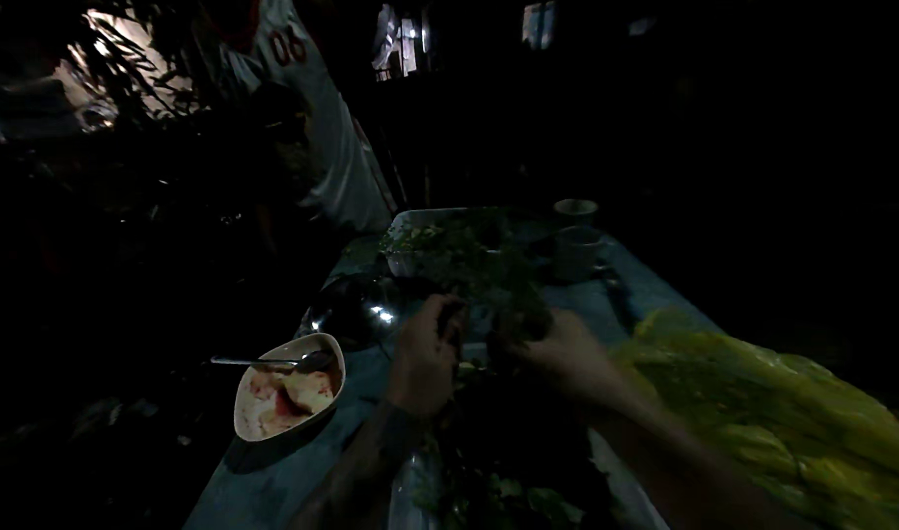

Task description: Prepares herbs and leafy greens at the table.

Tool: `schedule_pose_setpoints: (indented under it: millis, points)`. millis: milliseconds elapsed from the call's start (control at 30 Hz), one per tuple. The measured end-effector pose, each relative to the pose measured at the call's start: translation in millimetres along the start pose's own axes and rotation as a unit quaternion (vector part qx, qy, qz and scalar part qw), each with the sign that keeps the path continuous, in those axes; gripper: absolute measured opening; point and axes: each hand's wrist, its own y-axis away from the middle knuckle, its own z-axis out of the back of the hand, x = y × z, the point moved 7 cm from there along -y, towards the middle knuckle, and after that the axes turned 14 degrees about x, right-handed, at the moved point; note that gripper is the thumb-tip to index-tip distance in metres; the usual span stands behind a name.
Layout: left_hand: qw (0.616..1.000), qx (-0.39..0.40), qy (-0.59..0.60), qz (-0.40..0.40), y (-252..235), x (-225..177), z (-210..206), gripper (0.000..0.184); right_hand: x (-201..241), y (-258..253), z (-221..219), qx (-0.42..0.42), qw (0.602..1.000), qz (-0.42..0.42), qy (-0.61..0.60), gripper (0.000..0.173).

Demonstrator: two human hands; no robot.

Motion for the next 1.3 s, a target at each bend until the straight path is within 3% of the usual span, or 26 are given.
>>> schedule_pose_setpoints:
  millis: [267,367,500,600,733,867,1100,1300]
  points:
    - [0.995,-0.072,-0.067,0.005,-4.2,6.2,20.3,0.022,9.8,7.3,10.4,0.046,0.999,0.024,0.010,0.002]
    - [0.995,-0.080,-0.053,0.018,-4.9,6.2,27.8,0.020,22.6,16.8,14.6,0.133,0.983,0.070,0.103,0.002]
    - [0.999,-0.043,-0.021,0.012,-6.7,7.7,20.5,0.019,22.7,28.7,13.6,0.226,0.941,0.048,0.249,0.014]
    - [0.997,-0.048,-0.047,-0.023,-3.7,2.7,14.4,0.016,33.5,31.6,21.8,0.097,0.942,0.146,0.287,0.013]
    - [0.998,-0.032,-0.060,-0.006,-1.3,-2.7,4.8,0.017,59.3,48.1,8.7,-0.049,0.863,0.371,0.340,0.014]
    - [0.997,-0.030,-0.050,-0.041,0.5,-2.1,-2.9,0.014,50.4,44.4,7.3,-0.161,0.821,0.350,0.421,0.024]
    - [0.996,0.014,-0.071,-0.050,-0.1,-6.3,-8.0,0.014,34.7,21.3,9.2,-0.129,0.864,0.277,0.400,0.022]
    - [0.999,0.023,-0.009,-0.043,1.5,-7.6,-9.0,0.013,24.0,16.3,7.6,-0.088,0.947,0.197,0.237,0.011]
